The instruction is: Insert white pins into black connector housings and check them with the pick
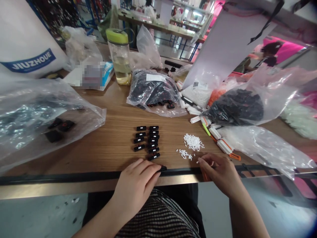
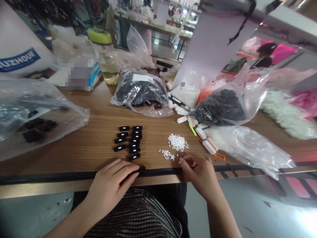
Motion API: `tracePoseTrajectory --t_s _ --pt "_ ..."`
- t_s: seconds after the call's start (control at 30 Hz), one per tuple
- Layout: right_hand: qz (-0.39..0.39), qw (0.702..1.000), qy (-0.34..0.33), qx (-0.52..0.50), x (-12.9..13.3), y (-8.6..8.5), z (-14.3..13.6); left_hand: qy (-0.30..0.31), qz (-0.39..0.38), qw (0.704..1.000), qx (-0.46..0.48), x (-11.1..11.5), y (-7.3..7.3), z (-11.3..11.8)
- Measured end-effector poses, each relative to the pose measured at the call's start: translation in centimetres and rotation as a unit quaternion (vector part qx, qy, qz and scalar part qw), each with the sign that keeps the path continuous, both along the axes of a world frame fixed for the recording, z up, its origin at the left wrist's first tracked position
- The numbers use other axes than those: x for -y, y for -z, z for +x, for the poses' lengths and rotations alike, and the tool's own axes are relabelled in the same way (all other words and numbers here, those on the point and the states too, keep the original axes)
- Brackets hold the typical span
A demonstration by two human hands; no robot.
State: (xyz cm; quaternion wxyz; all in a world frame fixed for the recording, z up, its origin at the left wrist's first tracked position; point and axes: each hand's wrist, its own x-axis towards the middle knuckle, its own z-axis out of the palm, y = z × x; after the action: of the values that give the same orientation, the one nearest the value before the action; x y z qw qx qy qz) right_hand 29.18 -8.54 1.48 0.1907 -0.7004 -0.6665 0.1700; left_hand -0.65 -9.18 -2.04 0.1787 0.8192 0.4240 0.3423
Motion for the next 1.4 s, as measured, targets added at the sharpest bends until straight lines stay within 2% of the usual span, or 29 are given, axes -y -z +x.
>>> tracePoseTrajectory --t_s 0.2,0.4,0.53,0.7,0.83,0.97,1.1,1.3,1.4 --pt "0.023 0.999 -0.009 -0.033 0.7 0.9 0.9 0.003 -0.004 1.000 0.005 -0.1 -0.2 0.0" --pt "0.081 0.993 -0.042 0.070 1.2 1.8 0.9 0.006 0.002 1.000 0.008 -0.1 0.0 -0.1" --pt "0.092 0.991 0.010 0.094 0.6 2.0 0.8 0.003 0.007 1.000 0.009 -0.1 0.0 -0.1" --pt "0.037 0.998 0.055 0.023 0.0 1.8 2.2 0.005 0.010 1.000 0.015 -0.1 -0.1 -0.1" --pt "0.039 0.998 0.005 -0.045 -0.2 1.9 3.2 0.003 0.005 1.000 0.014 -0.1 0.0 -0.1" --pt "0.045 0.995 -0.050 -0.067 -0.4 2.4 3.4 0.007 0.001 1.000 0.012 -0.1 0.2 -0.1" --pt "0.046 0.996 -0.075 -0.019 -0.4 2.5 3.4 0.005 0.001 1.000 0.010 -0.1 0.1 -0.1" --pt "0.072 0.986 -0.120 0.095 -0.3 1.1 2.7 0.004 0.001 1.000 0.012 0.1 0.1 -0.1" --pt "0.063 0.989 -0.109 0.076 -0.2 0.3 1.4 0.001 -0.006 1.000 0.017 0.0 0.2 0.0"
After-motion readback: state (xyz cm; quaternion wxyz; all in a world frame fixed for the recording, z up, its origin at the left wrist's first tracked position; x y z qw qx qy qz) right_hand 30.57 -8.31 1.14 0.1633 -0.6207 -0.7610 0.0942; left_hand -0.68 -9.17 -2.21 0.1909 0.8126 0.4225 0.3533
